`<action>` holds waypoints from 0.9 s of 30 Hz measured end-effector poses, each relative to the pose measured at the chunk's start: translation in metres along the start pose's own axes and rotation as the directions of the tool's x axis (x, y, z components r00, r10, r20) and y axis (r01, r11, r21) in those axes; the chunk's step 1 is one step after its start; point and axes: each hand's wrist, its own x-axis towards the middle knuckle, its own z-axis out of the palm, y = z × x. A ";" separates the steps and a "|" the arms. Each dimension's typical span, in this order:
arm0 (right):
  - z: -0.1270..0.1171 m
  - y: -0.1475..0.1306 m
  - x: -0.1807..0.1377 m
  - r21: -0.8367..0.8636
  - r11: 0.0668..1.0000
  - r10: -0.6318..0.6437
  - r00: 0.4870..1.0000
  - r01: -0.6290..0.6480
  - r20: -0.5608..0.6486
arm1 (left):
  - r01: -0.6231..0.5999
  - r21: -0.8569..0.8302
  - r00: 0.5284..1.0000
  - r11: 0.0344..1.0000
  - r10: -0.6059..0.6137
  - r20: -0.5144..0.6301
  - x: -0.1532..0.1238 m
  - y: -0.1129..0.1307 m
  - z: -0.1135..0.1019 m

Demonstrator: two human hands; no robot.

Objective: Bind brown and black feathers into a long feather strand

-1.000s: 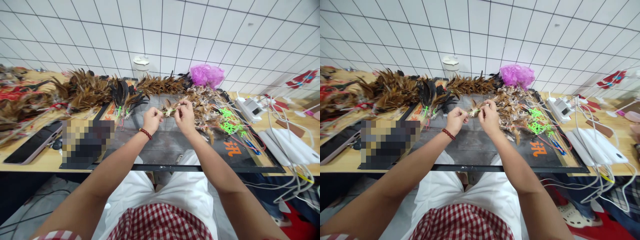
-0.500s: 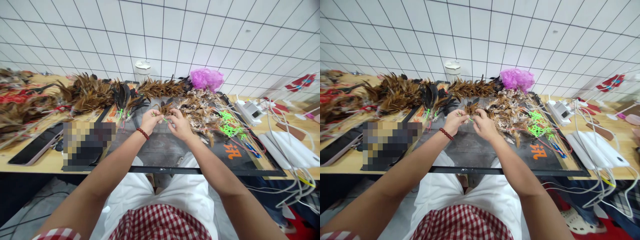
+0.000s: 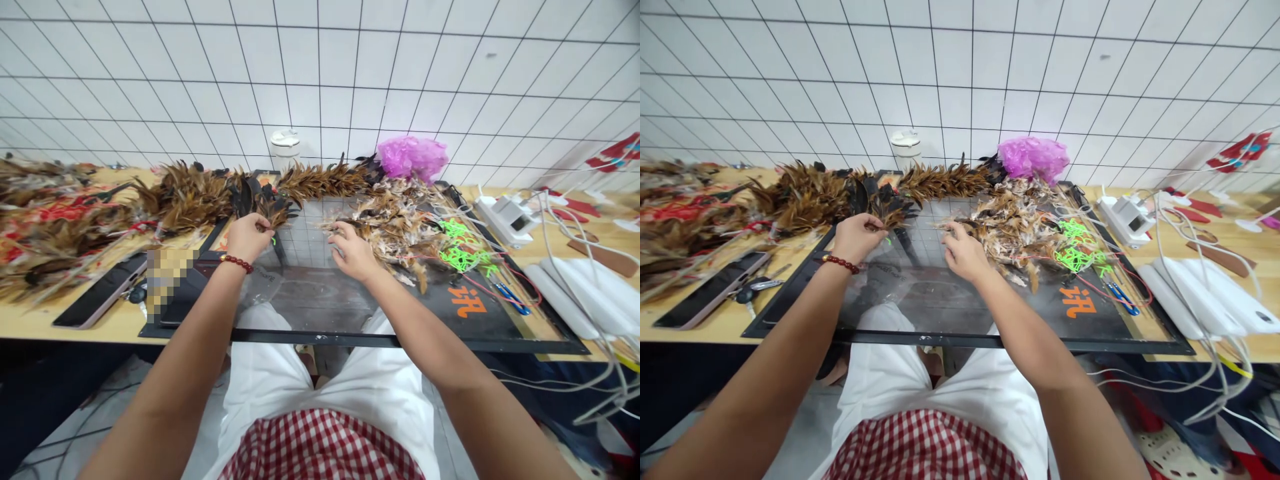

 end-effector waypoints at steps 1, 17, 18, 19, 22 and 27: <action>0.000 0.000 0.000 0.002 1.000 0.000 1.000 0.000 0.007 | 0.004 0.006 1.000 1.000 -0.004 0.012 -0.002 -0.002 0.000; -0.005 -0.004 0.003 -0.125 0.991 -0.023 0.984 0.045 0.179 | -0.200 -0.264 0.973 0.944 0.223 0.060 -0.024 0.077 0.078; -0.006 -0.004 0.003 -0.147 0.989 -0.004 0.982 0.032 0.188 | -0.123 -0.399 0.981 0.909 0.173 0.092 -0.023 0.084 0.091; -0.007 -0.003 0.004 -0.166 0.986 0.013 0.981 0.019 0.191 | -0.039 -0.522 0.987 0.852 0.115 0.114 -0.023 0.090 0.104; -0.009 0.000 0.004 -0.185 0.983 0.049 0.980 -0.012 0.194 | 0.161 -0.729 0.982 0.665 -0.031 0.189 -0.020 0.099 0.127; -0.009 0.006 0.005 -0.184 0.976 0.151 0.973 -0.119 0.173 | 0.314 -0.794 0.946 0.520 -0.107 0.305 -0.020 0.097 0.123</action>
